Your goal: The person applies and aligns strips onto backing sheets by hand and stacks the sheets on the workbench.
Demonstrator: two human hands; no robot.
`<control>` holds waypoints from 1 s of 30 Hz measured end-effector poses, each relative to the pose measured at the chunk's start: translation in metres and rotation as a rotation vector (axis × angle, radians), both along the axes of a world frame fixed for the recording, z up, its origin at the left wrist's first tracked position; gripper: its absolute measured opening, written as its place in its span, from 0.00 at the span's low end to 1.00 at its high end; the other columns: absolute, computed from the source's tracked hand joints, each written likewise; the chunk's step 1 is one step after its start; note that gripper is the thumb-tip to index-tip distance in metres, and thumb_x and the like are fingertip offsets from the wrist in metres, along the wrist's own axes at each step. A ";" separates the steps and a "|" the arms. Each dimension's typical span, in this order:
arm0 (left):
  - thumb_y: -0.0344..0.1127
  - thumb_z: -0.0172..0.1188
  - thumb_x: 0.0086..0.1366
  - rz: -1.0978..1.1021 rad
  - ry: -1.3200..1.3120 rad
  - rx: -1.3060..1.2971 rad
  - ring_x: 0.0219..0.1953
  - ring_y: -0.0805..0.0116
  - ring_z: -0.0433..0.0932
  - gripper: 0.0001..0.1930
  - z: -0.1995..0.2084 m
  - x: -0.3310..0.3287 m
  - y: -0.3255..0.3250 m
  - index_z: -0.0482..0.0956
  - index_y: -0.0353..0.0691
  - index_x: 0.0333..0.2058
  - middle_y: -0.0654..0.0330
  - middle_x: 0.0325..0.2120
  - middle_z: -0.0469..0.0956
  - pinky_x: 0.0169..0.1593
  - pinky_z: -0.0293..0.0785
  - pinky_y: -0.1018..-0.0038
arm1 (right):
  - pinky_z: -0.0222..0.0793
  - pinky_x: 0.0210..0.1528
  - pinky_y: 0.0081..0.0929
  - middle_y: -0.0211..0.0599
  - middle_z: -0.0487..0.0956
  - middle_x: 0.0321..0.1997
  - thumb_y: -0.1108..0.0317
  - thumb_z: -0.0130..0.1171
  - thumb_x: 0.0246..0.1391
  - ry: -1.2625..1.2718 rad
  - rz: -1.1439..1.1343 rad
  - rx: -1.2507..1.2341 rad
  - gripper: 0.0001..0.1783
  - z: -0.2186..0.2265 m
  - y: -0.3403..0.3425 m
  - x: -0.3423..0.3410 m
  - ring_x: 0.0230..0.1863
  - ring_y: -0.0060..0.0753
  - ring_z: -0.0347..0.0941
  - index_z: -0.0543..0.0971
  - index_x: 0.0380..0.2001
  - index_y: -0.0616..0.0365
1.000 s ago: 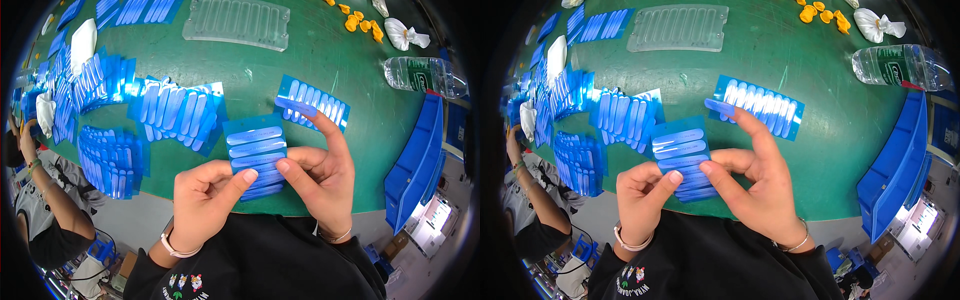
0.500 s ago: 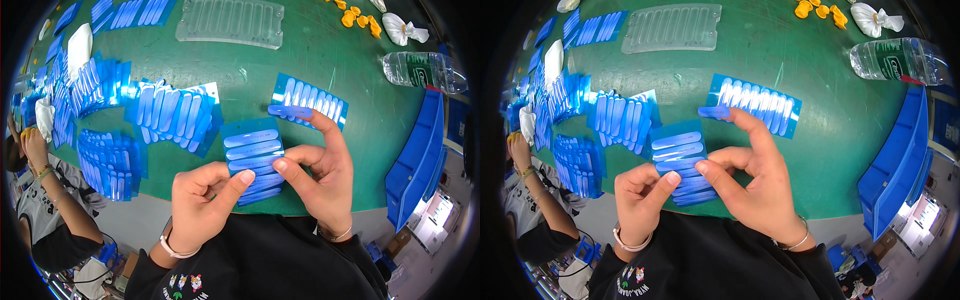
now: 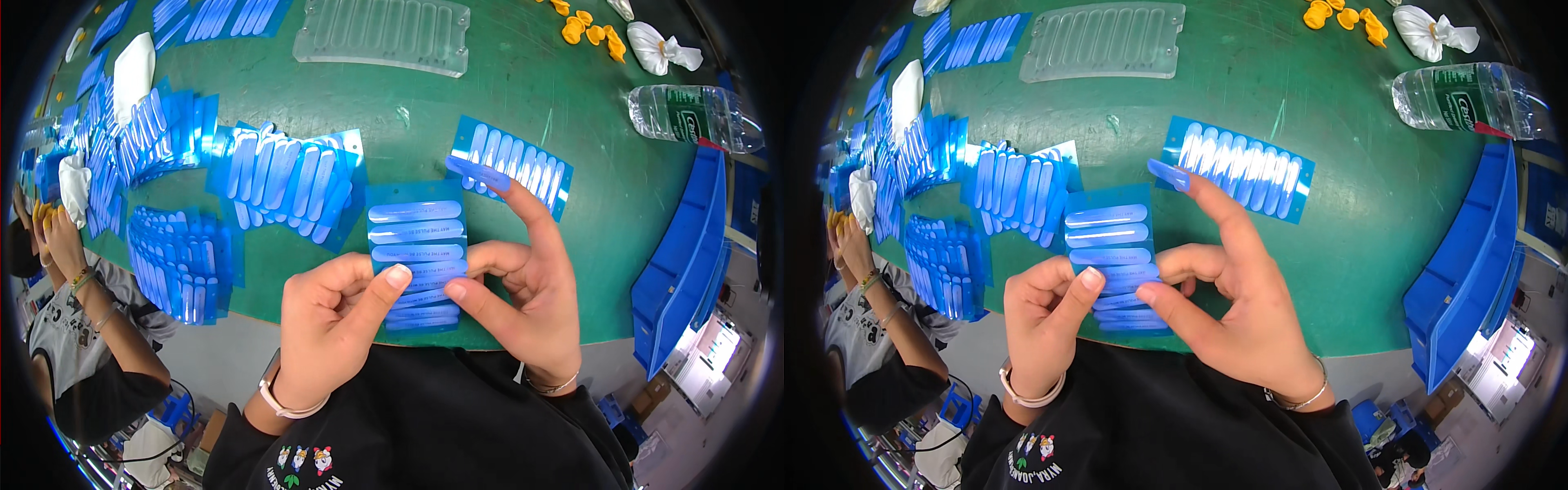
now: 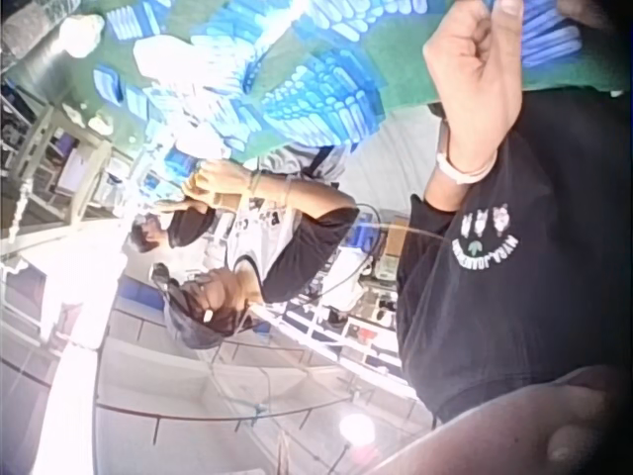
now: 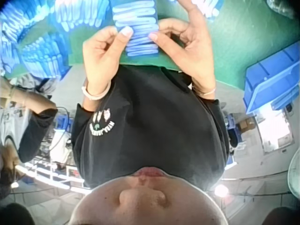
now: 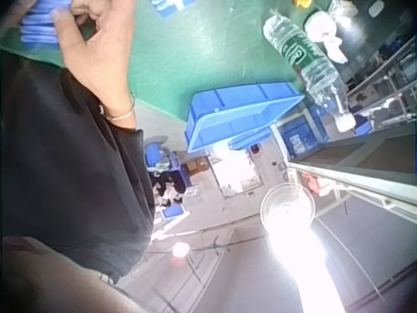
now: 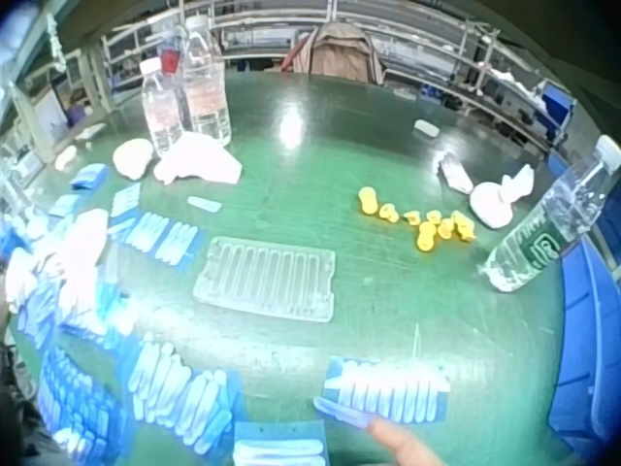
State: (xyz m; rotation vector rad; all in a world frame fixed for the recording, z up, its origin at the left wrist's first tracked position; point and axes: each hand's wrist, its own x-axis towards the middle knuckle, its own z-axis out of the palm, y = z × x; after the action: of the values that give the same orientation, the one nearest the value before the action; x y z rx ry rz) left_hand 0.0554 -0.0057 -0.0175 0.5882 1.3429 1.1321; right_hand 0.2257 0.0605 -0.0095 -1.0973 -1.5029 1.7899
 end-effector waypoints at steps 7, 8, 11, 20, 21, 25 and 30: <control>0.31 0.58 0.63 0.059 -0.061 -0.010 0.19 0.90 0.58 0.08 0.000 0.002 -0.002 0.78 0.31 0.30 0.72 0.17 0.70 0.21 0.50 0.87 | 0.63 0.34 0.16 0.33 0.79 0.28 0.83 0.59 0.48 -0.033 -0.079 -0.083 0.42 0.004 -0.001 -0.002 0.31 0.17 0.71 0.49 0.63 0.63; 0.31 0.58 0.63 0.019 -0.032 -0.009 0.19 0.90 0.57 0.08 -0.001 0.000 -0.002 0.78 0.31 0.29 0.73 0.16 0.68 0.20 0.49 0.87 | 0.63 0.34 0.16 0.33 0.79 0.28 0.83 0.60 0.47 -0.038 -0.091 -0.079 0.42 0.004 -0.001 -0.002 0.31 0.17 0.71 0.50 0.63 0.63; 0.33 0.58 0.63 0.046 0.036 -0.044 0.18 0.90 0.55 0.11 0.003 0.003 0.001 0.75 0.32 0.24 0.75 0.14 0.65 0.20 0.47 0.86 | 0.63 0.33 0.15 0.33 0.79 0.29 0.82 0.62 0.46 -0.056 -0.047 -0.061 0.43 0.003 -0.004 0.000 0.30 0.16 0.71 0.50 0.63 0.64; 0.34 0.58 0.64 0.062 0.151 0.062 0.17 0.89 0.53 0.13 -0.004 0.002 -0.001 0.74 0.33 0.22 0.75 0.13 0.63 0.19 0.46 0.85 | 0.66 0.35 0.15 0.34 0.81 0.29 0.86 0.64 0.40 -0.124 -0.026 -0.101 0.46 0.010 -0.005 -0.004 0.32 0.19 0.75 0.53 0.62 0.64; 0.34 0.58 0.64 0.060 0.151 0.060 0.17 0.89 0.53 0.13 -0.005 0.001 -0.001 0.74 0.33 0.22 0.75 0.13 0.63 0.19 0.46 0.85 | 0.66 0.35 0.15 0.34 0.81 0.29 0.86 0.64 0.40 -0.124 -0.027 -0.103 0.46 0.009 -0.005 -0.004 0.32 0.19 0.75 0.53 0.62 0.64; 0.32 0.58 0.63 0.053 0.141 0.094 0.20 0.89 0.61 0.09 0.004 0.001 -0.005 0.76 0.31 0.28 0.70 0.18 0.72 0.22 0.54 0.88 | 0.65 0.37 0.15 0.34 0.81 0.30 0.86 0.63 0.41 -0.082 -0.051 -0.052 0.46 0.008 -0.008 -0.004 0.34 0.19 0.75 0.52 0.63 0.64; 0.31 0.57 0.64 0.019 0.058 0.074 0.25 0.88 0.68 0.08 0.001 0.001 -0.005 0.77 0.29 0.35 0.65 0.25 0.77 0.27 0.62 0.89 | 0.65 0.36 0.15 0.34 0.81 0.31 0.86 0.63 0.42 -0.099 -0.055 -0.009 0.46 0.005 -0.007 -0.002 0.34 0.18 0.74 0.51 0.63 0.64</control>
State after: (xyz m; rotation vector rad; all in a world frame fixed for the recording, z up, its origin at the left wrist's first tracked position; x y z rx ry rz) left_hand 0.0566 -0.0109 -0.0166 0.6674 1.3630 1.1924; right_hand 0.2235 0.0536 -0.0042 -1.2358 -1.5079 1.7299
